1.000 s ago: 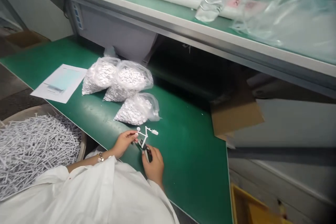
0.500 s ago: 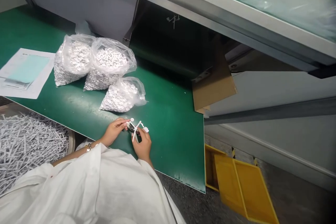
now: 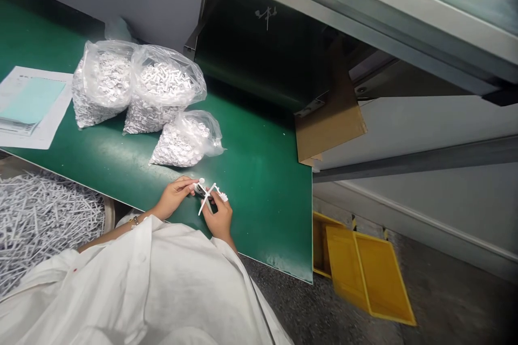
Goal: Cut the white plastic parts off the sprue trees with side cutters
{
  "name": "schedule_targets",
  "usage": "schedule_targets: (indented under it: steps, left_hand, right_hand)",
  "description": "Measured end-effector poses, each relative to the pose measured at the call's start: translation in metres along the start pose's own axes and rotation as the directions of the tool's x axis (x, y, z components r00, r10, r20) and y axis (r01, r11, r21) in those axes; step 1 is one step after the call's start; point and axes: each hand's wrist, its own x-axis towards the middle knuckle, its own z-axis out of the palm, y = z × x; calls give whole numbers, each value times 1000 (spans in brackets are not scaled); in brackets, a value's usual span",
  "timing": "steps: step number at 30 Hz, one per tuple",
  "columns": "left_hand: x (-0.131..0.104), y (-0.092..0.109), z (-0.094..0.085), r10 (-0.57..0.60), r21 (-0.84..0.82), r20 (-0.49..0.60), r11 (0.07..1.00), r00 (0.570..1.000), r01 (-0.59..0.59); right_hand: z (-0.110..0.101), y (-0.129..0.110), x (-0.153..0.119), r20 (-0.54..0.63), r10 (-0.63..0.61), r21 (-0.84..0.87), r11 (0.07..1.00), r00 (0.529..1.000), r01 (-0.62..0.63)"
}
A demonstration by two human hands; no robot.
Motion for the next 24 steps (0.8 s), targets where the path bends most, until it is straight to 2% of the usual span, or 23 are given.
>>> schedule_targets:
  steps: [7,15,24]
  left_hand:
    - [0,1,0,34,4,18,999,999,-34]
    - [0,-3,-1,66,36,18,997,998,-66]
    - [0,-2,1,69,62,29,996,997,-70]
  right_hand:
    - [0,3,1,33,-3,-8,1000,999,3]
    - [-9,2,7,110,-80,-42,995,991,85]
    - [-11,4,4,15,-129,-198,972,992,129]
